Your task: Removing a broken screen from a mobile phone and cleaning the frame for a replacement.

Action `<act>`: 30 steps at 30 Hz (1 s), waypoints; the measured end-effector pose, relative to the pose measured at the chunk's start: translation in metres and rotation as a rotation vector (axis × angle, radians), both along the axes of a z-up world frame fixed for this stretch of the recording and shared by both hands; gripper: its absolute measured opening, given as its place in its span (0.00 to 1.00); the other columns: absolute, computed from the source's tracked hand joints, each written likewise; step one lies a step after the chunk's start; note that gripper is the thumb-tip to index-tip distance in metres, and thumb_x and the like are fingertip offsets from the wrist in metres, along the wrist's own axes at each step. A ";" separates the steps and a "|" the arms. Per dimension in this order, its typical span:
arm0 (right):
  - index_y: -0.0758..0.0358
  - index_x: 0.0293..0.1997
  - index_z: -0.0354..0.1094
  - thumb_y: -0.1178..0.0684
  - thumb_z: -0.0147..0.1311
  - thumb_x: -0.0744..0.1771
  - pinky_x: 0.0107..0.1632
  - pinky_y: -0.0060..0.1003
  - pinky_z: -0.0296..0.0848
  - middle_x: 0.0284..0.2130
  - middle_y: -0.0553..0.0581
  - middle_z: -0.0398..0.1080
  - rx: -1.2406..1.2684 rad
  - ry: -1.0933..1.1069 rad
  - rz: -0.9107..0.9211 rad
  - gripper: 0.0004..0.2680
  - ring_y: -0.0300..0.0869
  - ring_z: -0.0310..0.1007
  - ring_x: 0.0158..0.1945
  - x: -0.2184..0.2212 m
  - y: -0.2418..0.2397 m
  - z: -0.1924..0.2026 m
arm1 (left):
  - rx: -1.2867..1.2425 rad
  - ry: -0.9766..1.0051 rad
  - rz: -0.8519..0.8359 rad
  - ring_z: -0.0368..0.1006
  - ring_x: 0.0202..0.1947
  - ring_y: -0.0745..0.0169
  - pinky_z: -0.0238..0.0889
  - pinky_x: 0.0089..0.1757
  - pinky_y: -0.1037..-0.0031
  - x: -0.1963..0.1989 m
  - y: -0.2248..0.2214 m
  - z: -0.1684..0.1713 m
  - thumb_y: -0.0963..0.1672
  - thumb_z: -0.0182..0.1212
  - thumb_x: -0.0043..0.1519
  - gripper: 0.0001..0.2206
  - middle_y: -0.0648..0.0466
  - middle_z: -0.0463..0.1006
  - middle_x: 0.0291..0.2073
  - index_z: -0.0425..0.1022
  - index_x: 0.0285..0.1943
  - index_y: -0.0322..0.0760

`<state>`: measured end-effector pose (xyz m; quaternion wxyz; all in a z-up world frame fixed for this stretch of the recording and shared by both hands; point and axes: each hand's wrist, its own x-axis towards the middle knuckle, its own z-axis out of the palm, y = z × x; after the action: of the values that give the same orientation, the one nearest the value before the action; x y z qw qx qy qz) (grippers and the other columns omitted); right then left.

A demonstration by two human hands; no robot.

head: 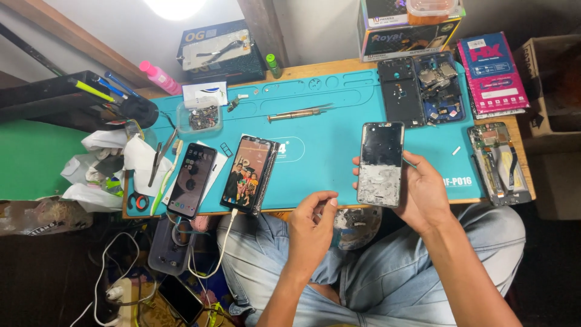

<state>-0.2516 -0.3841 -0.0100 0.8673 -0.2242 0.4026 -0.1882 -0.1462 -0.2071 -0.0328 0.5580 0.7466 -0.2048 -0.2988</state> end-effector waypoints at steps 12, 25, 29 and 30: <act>0.70 0.65 0.69 0.36 0.39 0.66 0.39 0.58 0.78 0.50 0.74 0.77 -0.262 -0.124 -0.063 0.28 0.62 0.79 0.43 -0.007 -0.024 -0.093 | 0.027 -0.009 -0.056 0.73 0.27 0.71 0.67 0.29 0.74 0.007 0.001 0.008 0.45 0.61 0.69 0.10 0.55 0.82 0.32 0.85 0.51 0.37; 0.63 0.81 0.60 0.33 0.35 0.66 0.52 0.63 0.73 0.56 0.74 0.69 -0.460 0.011 0.017 0.34 0.66 0.72 0.52 -0.011 -0.017 -0.093 | 0.073 -0.717 0.331 0.80 0.39 0.54 0.73 0.41 0.64 0.137 0.075 0.021 0.41 0.62 0.66 0.06 0.51 0.87 0.39 0.85 0.46 0.36; 0.63 0.83 0.57 0.34 0.32 0.67 0.52 0.66 0.70 0.58 0.76 0.67 -0.519 0.054 0.016 0.34 0.68 0.69 0.54 -0.008 -0.012 -0.085 | 0.405 -0.938 0.502 0.71 0.46 0.39 0.65 0.45 0.51 0.228 0.130 -0.005 0.39 0.64 0.65 0.10 0.45 0.85 0.44 0.87 0.53 0.33; 0.63 0.83 0.57 0.34 0.32 0.67 0.52 0.66 0.70 0.58 0.76 0.67 -0.523 0.058 0.010 0.34 0.68 0.69 0.54 -0.009 -0.014 -0.091 | 0.398 -0.936 0.496 0.71 0.46 0.39 0.65 0.45 0.51 0.243 0.142 -0.012 0.39 0.64 0.65 0.10 0.45 0.85 0.44 0.87 0.53 0.33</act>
<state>-0.2610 -0.3981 -0.1011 0.7689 -0.4478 0.3640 -0.2752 0.0969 -0.0653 -0.0445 0.3096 0.9161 -0.1884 0.1713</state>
